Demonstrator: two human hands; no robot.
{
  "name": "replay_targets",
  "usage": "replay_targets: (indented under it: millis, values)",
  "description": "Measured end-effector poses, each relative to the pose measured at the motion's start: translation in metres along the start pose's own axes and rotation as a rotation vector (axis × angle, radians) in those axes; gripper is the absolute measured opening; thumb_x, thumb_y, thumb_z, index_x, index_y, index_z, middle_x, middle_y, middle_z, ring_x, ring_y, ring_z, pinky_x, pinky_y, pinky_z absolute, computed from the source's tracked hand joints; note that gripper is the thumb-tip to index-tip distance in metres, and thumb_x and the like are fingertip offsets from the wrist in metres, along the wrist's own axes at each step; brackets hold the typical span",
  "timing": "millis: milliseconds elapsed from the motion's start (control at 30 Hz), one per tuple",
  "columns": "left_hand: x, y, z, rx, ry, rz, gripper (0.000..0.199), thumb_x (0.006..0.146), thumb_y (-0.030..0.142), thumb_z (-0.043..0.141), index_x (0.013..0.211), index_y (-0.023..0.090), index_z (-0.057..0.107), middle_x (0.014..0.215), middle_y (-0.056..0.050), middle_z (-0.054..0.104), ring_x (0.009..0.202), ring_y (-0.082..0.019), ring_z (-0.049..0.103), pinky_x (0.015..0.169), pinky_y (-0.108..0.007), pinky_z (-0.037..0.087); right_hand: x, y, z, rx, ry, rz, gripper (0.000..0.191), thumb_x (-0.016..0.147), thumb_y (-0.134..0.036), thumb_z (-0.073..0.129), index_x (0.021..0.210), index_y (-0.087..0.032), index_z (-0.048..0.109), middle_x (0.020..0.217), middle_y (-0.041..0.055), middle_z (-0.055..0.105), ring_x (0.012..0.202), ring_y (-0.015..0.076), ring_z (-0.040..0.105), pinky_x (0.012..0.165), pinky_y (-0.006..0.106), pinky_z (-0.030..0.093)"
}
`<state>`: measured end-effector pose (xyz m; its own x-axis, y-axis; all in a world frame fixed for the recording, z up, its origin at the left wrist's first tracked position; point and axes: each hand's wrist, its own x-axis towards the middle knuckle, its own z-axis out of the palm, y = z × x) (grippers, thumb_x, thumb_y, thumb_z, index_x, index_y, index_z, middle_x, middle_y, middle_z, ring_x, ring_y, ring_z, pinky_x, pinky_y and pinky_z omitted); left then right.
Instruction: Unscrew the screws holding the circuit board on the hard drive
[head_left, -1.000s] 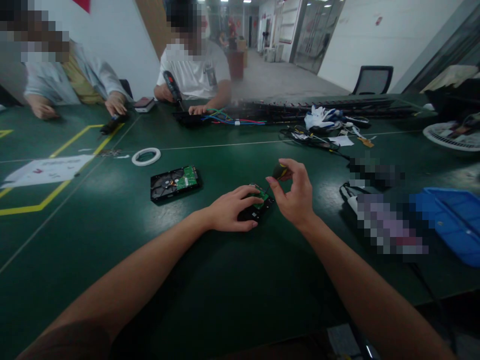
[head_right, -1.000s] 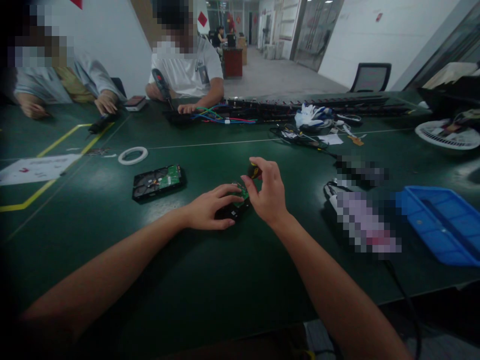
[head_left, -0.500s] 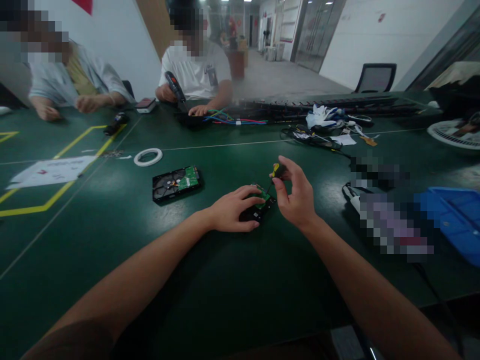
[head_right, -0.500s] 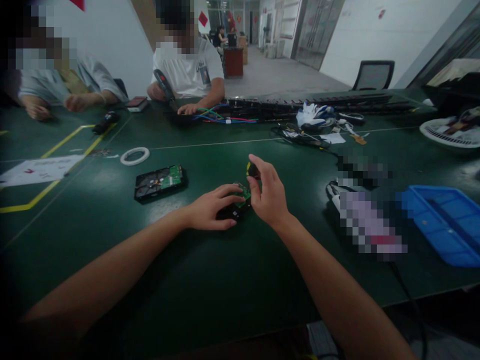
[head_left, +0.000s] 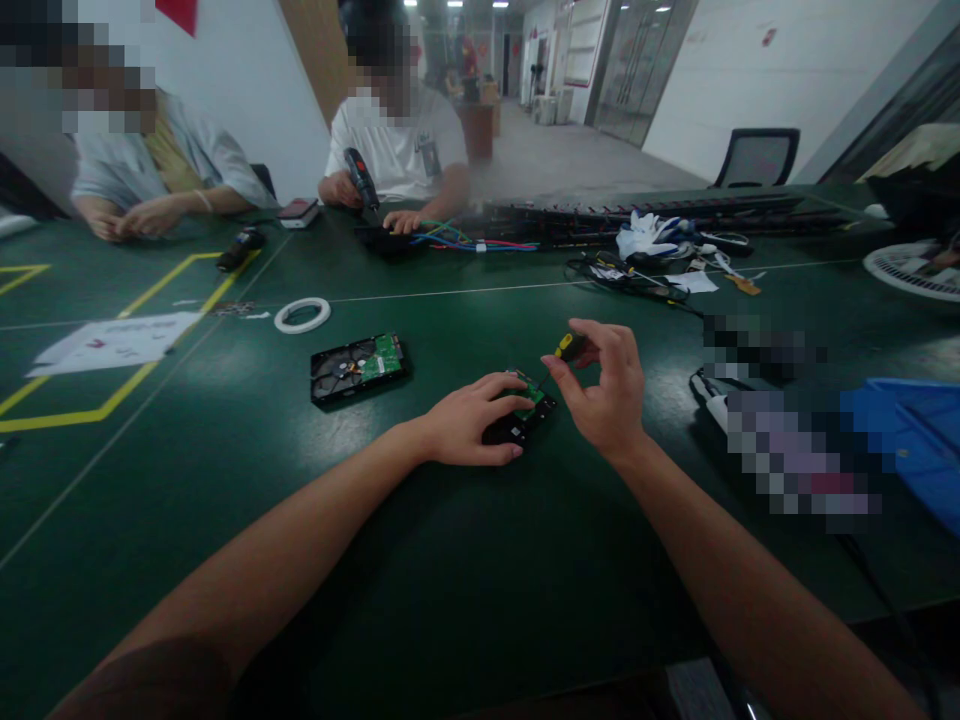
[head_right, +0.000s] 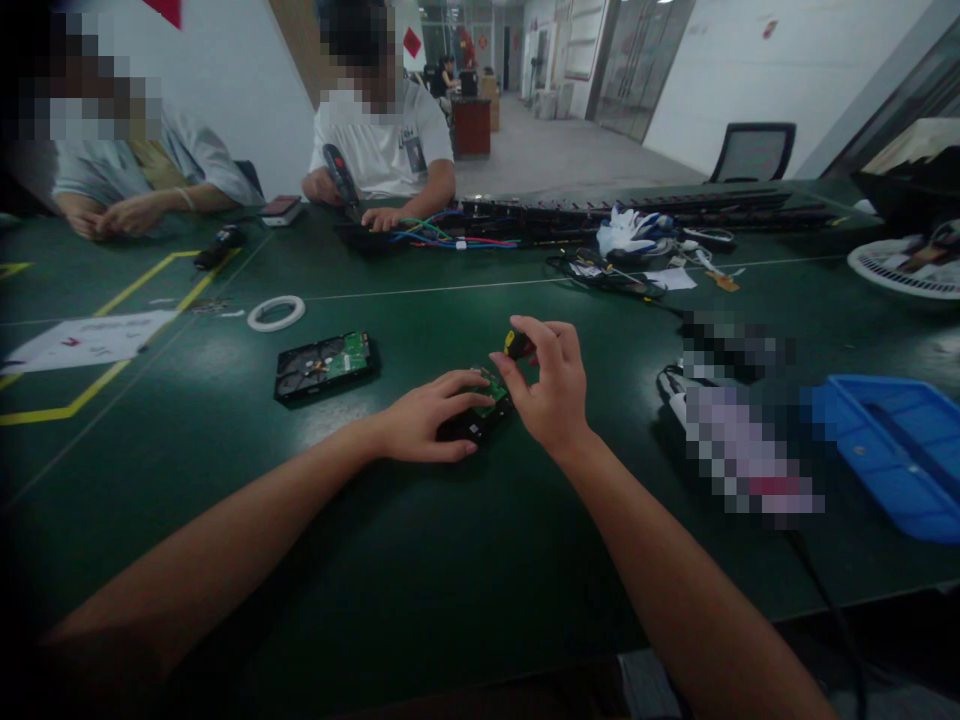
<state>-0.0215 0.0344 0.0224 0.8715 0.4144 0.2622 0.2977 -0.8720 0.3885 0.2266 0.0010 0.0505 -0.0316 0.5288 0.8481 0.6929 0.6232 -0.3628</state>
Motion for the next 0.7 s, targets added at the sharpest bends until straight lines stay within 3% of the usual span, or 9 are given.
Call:
replay_targets:
  millis: [100, 300, 533, 700]
  values:
    - [-0.0001, 0.0005, -0.0001, 0.001, 0.010, 0.001, 0.067, 0.097, 0.057, 0.074, 0.152, 0.022, 0.058, 0.162, -0.019, 0.050, 0.155, -0.043, 0.047, 0.126, -0.063, 0.046, 0.0002, -0.0001, -0.0006, 0.022, -0.014, 0.006, 0.048, 0.100, -0.025, 0.073, 0.145, -0.035, 0.059, 0.121, 0.0069, 0.065, 0.094, 0.0233, 0.067, 0.080, 0.044, 0.065]
    - [0.0003, -0.0007, 0.0003, 0.007, 0.000, 0.001, 0.068, 0.097, 0.059, 0.073, 0.153, 0.023, 0.058, 0.163, -0.018, 0.049, 0.154, -0.043, 0.047, 0.125, -0.064, 0.047, -0.0016, -0.0026, 0.0004, 0.085, -0.104, -0.017, 0.058, 0.105, -0.018, 0.057, 0.158, -0.040, 0.051, 0.138, 0.0088, 0.064, 0.120, 0.0294, 0.066, 0.095, 0.053, 0.066]
    - [0.0003, -0.0017, 0.0012, 0.007, 0.002, 0.003, 0.069, 0.097, 0.059, 0.073, 0.153, 0.021, 0.058, 0.163, -0.019, 0.048, 0.153, -0.042, 0.048, 0.126, -0.063, 0.047, 0.0002, -0.0036, 0.0012, 0.055, -0.050, 0.000, 0.055, 0.098, -0.023, 0.074, 0.148, -0.039, 0.059, 0.121, 0.0069, 0.060, 0.107, 0.0267, 0.064, 0.089, 0.050, 0.066]
    - [0.0001, -0.0014, 0.0005, -0.002, 0.004, 0.006, 0.068, 0.098, 0.060, 0.073, 0.153, 0.024, 0.057, 0.164, -0.018, 0.048, 0.155, -0.042, 0.046, 0.126, -0.064, 0.046, -0.0005, -0.0004, 0.0026, 0.079, -0.072, 0.018, 0.054, 0.101, -0.017, 0.066, 0.150, -0.036, 0.055, 0.130, 0.0080, 0.063, 0.107, 0.0260, 0.069, 0.088, 0.049, 0.067]
